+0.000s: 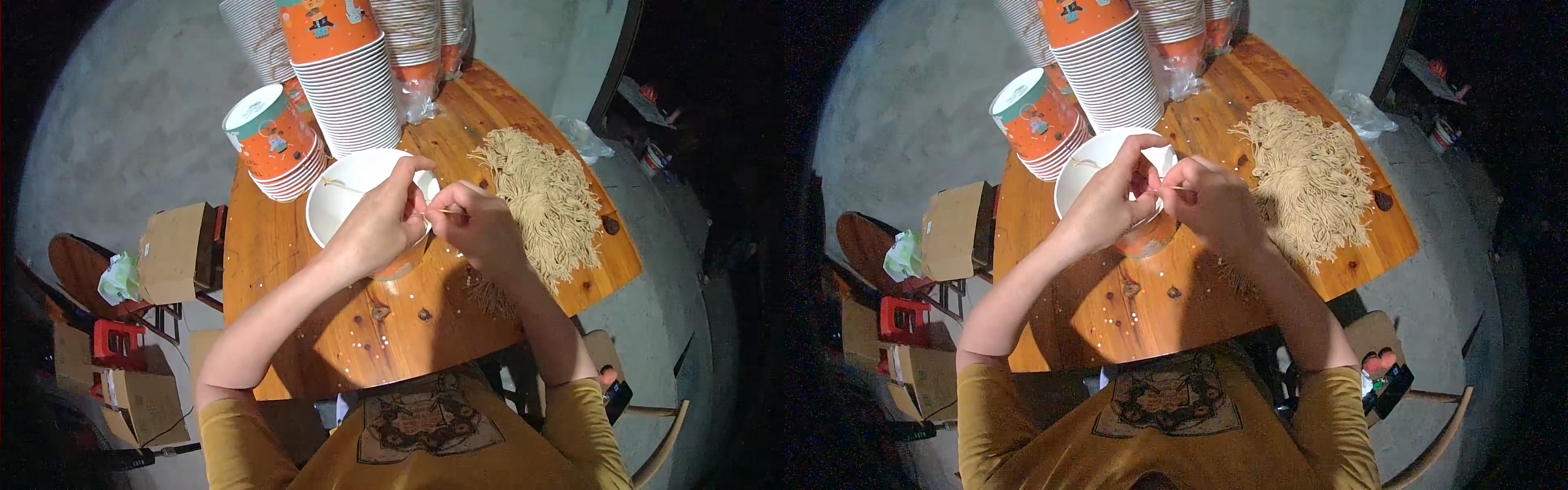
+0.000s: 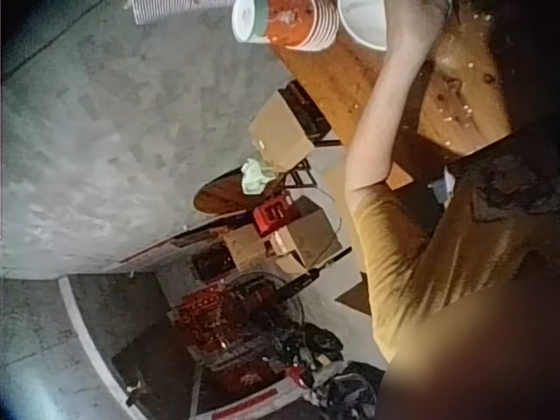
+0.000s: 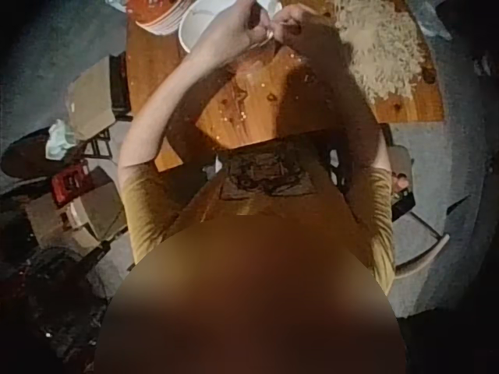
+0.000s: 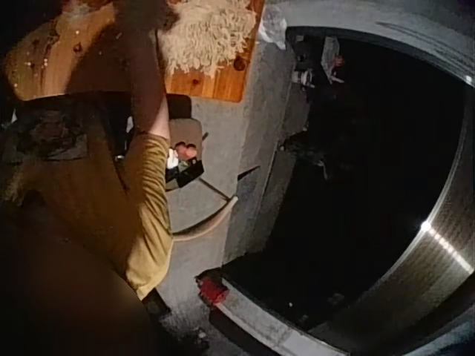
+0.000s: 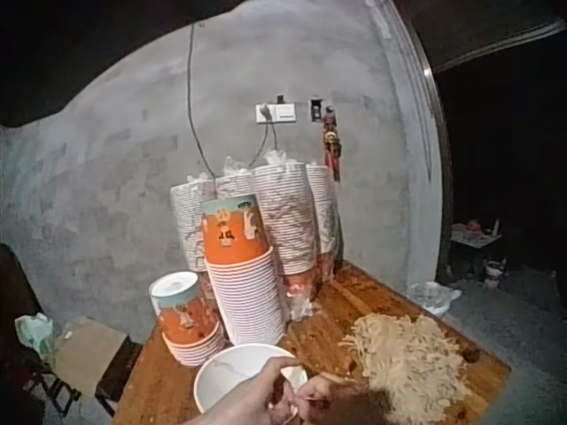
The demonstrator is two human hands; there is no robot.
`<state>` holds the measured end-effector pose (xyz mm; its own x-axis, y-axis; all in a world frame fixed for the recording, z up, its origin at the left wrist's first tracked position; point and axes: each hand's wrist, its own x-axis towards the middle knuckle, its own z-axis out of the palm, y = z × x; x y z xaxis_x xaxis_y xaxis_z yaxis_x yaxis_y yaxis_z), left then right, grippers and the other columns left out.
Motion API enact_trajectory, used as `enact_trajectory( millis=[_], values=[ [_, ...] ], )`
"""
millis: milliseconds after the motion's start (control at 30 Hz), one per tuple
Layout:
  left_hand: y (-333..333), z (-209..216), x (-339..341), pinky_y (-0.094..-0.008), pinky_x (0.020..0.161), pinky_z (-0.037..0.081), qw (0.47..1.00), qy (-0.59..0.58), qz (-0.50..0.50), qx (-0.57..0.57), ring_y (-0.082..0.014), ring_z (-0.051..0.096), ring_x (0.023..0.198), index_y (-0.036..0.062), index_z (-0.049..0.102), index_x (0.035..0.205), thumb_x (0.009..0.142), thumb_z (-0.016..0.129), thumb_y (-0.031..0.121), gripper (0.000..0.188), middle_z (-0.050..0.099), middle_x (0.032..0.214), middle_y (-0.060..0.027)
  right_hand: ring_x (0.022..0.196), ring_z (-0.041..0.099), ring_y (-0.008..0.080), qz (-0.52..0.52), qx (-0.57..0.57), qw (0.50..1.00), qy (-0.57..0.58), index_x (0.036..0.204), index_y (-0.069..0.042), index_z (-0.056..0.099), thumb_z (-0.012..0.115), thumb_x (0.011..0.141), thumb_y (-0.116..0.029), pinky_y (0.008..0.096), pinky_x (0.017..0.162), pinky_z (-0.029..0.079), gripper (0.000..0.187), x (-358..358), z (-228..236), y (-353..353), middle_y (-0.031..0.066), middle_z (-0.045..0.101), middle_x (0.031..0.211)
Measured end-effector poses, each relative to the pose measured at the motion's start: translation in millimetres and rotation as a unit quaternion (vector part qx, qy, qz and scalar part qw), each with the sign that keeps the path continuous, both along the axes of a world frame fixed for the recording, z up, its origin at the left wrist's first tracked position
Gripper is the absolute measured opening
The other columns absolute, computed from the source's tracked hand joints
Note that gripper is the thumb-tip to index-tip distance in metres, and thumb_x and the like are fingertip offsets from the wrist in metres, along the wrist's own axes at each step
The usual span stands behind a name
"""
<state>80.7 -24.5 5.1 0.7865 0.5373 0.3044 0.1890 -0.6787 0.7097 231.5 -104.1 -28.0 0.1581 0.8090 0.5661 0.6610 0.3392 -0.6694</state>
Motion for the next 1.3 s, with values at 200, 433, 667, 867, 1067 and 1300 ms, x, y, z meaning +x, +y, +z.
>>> enact_trajectory(
  millis=[200, 433, 667, 867, 1067, 1300],
  values=[
    [0, -3, -2, -0.0336, 0.07, 0.047, 0.998, 0.013, 0.008, -0.062, -0.0244, 0.058, 0.075, 0.0032, 0.044, 0.118, 0.077, 0.059, 0.004, 0.044, 0.055, 0.082, -0.0128, 0.056, 0.049, 0.01, 0.04, -0.075, 0.987, 0.135, 0.083, -0.003, 0.058, 0.063, 0.081, -0.015, 0.0276, 0.054, 0.043, 0.013, 0, -12, 4, 0.0032, 0.053, 0.064],
    [6, -4, -3, -0.034, 0.077, 0.045, 0.995, 0.083, 0.051, -0.025, -0.0258, 0.054, 0.081, -0.0009, 0.06, 0.093, 0.076, 0.061, 0.011, 0.021, 0.053, 0.089, -0.0158, 0.058, 0.043, 0.0035, 0.061, -0.099, 0.969, 0.218, 0.083, -0.002, 0.059, 0.061, 0.083, -0.015, 0.0216, 0.053, 0.039, 0.013, 0, -17, 7, -0.0034, 0.05, 0.063],
    [4, -5, -2, -0.0334, 0.074, 0.044, 0.997, 0.057, 0.057, -0.016, -0.025, 0.051, 0.08, 0.0005, 0.058, 0.083, 0.074, 0.061, 0.01, 0.014, 0.05, 0.084, -0.0136, 0.059, 0.045, 0.0035, 0.069, -0.082, 0.971, 0.215, 0.084, -0.002, 0.059, 0.063, 0.084, -0.016, 0.0216, 0.053, 0.04, 0.015, -2, -12, 4, -0.0026, 0.053, 0.064],
    [6, -4, -2, -0.0286, 0.069, 0.042, 0.995, 0.066, 0.047, -0.052, -0.0156, 0.048, 0.076, 0.0016, 0.056, 0.084, 0.074, 0.062, 0.009, 0.014, 0.048, 0.084, -0.0079, 0.06, 0.045, 0.0035, 0.062, -0.089, 0.966, 0.233, 0.085, -0.001, 0.06, 0.063, 0.086, -0.019, 0.0216, 0.054, 0.04, 0.018, 1, -9, -1, -0.0029, 0.053, 0.066],
    [9, -4, 1, -0.0257, 0.064, 0.043, 0.961, 0.06, 0.026, -0.268, -0.012, 0.049, 0.07, 0.0016, 0.059, 0.084, 0.073, 0.064, 0.01, 0.015, 0.053, 0.079, -0.0036, 0.061, 0.047, 0.0042, 0.079, -0.083, 0.973, 0.202, 0.087, -0.001, 0.061, 0.062, 0.087, -0.022, 0.0224, 0.055, 0.041, 0.02, 4, -9, -3, -0.0021, 0.054, 0.068],
    [20, -7, 1, -0.0195, 0.061, 0.041, 0.863, 0.039, -0.03, -0.503, -0.0079, 0.05, 0.067, 0.0016, 0.057, 0.086, 0.075, 0.066, 0.008, 0.015, 0.055, 0.079, -0.0004, 0.063, 0.045, 0.0021, 0.066, -0.067, 0.982, 0.165, 0.089, -0.003, 0.06, 0.061, 0.088, -0.017, 0.019, 0.055, 0.04, 0.014, 3, -4, -7, -0.0057, 0.052, 0.069]
  ],
)
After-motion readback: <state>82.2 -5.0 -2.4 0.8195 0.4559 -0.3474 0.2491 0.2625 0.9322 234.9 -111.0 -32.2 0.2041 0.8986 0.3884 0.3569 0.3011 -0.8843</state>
